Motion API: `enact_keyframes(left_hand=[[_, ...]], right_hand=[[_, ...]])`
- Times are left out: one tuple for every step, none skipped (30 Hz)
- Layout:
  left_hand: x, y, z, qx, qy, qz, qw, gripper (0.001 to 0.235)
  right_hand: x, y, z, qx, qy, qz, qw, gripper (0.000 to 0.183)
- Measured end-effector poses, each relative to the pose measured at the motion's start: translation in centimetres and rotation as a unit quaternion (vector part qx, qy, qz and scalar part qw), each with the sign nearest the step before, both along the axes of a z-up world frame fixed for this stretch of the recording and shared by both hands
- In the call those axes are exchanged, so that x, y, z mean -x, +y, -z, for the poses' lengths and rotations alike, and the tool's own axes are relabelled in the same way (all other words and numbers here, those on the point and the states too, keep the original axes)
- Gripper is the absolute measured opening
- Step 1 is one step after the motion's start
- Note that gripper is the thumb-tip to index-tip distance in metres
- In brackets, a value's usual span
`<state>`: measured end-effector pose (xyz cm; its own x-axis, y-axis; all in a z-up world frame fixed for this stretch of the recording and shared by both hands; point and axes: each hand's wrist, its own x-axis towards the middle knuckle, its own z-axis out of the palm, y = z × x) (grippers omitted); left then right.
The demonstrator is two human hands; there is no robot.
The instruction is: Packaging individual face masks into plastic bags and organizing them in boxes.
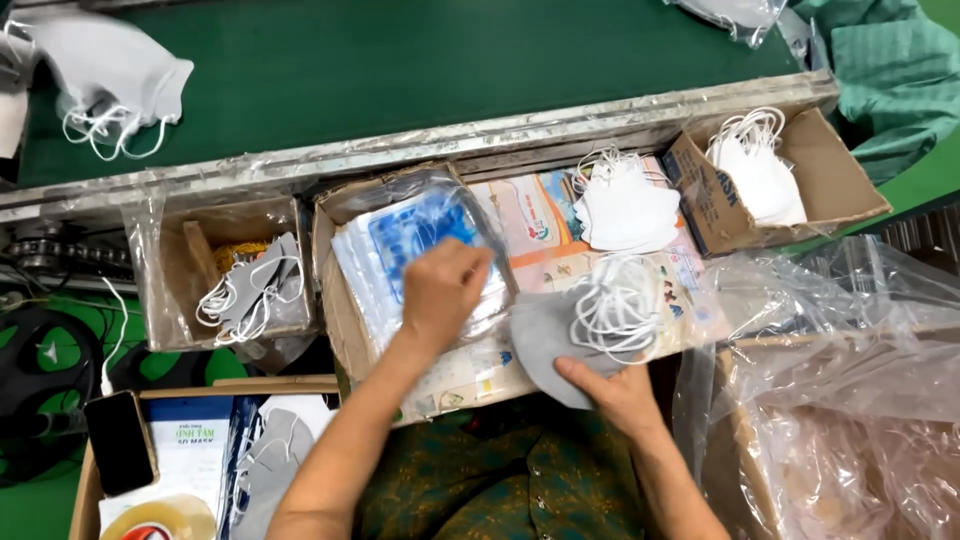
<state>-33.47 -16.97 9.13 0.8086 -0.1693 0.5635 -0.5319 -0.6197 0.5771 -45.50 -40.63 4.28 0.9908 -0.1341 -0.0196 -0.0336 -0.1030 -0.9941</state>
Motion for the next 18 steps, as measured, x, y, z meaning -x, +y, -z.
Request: enact_keyframes(left_hand=[[0.6, -0.9, -0.5, 0.009, -0.006, 0.021, 1.0, 0.004], [1.0, -1.5, -0.8, 0.009, -0.008, 0.023, 1.0, 0.004], [1.5, -2.2, -1.0, 0.044, -0.007, 0.032, 0.998, 0.007], [2.0, -2.8, -1.2, 0.08, -0.005, 0.041, 0.996, 0.009], [2.2, -3.0, -1.1, 0.081, -0.006, 0.044, 0.996, 0.009], [2.5, -3.2, -1.1, 0.105, 0.017, 0.035, 0.994, 0.008], [2.6, -3.5, -1.0, 0.129, 0.038, 0.026, 0.991, 0.007], [2.7, -3.6, -0.4, 0.13, 0.036, 0.028, 0.99, 0.007], [2.8, -3.7, 0.1, 0.15, 0.046, 0.038, 0.987, 0.008], [2.9, -3.8, 0.6, 0.17, 0.055, 0.049, 0.983, 0.009], [3.1, -4.2, 0.6, 0.171, 0.051, 0.05, 0.983, 0.009], [3.3, -4.6, 0.6, 0.225, 0.169, 0.098, 0.955, 0.034], [3.4, -5.0, 0.6, 0.271, 0.284, 0.146, 0.908, 0.059], [3.7, -5.2, 0.0, 0.271, 0.28, 0.151, 0.908, 0.059], [3.9, -5.5, -0.6, 0.229, 0.281, 0.164, 0.917, 0.071], [4.0, -5.8, -1.2, 0.187, 0.279, 0.177, 0.925, 0.083], [4.0, -5.8, -1.6, 0.185, 0.274, 0.184, 0.926, 0.083], [3.9, -5.9, -2.0, 0.237, 0.215, 0.26, 0.911, 0.065]], right_hand=[[-0.1, 0.8, -0.5, -0.048, 0.033, 0.008, 0.998, 0.053], [-0.6, 1.1, -0.7, -0.048, 0.031, 0.01, 0.998, 0.053], [-0.8, 1.5, -0.9, -0.097, 0.049, 0.031, 0.994, 0.053], [-1.0, 1.8, -1.0, -0.146, 0.066, 0.053, 0.986, 0.053], [-1.3, 1.3, -0.5, -0.145, 0.065, 0.055, 0.986, 0.053], [-1.5, 0.7, 0.0, -0.1, 0.045, 0.073, 0.991, 0.051], [-1.9, 0.2, 0.5, -0.055, 0.023, 0.09, 0.994, 0.048], [-1.8, -0.6, 0.4, -0.054, 0.021, 0.091, 0.994, 0.048], [-1.9, -1.4, 0.3, 0.058, -0.017, 0.089, 0.994, 0.044], [-2.0, -2.1, 0.1, 0.168, -0.054, 0.085, 0.981, 0.04], [-2.2, -1.9, -0.6, 0.169, -0.058, 0.087, 0.98, 0.04], [-2.3, -1.8, -1.3, 0.262, -0.113, 0.09, 0.954, 0.042], [-2.4, -1.6, -2.0, 0.353, -0.166, 0.094, 0.916, 0.043], [-2.6, -0.8, -4.3, 0.354, -0.169, 0.098, 0.915, 0.043], [-2.8, -0.1, -6.5, 0.394, -0.237, 0.108, 0.882, 0.043], [-2.9, 0.7, -8.8, 0.431, -0.302, 0.117, 0.842, 0.043], [-3.0, 0.1, -9.2, 0.433, -0.306, 0.125, 0.838, 0.043], [-3.1, -0.5, -9.6, 0.418, -0.312, 0.088, 0.849, 0.041]])
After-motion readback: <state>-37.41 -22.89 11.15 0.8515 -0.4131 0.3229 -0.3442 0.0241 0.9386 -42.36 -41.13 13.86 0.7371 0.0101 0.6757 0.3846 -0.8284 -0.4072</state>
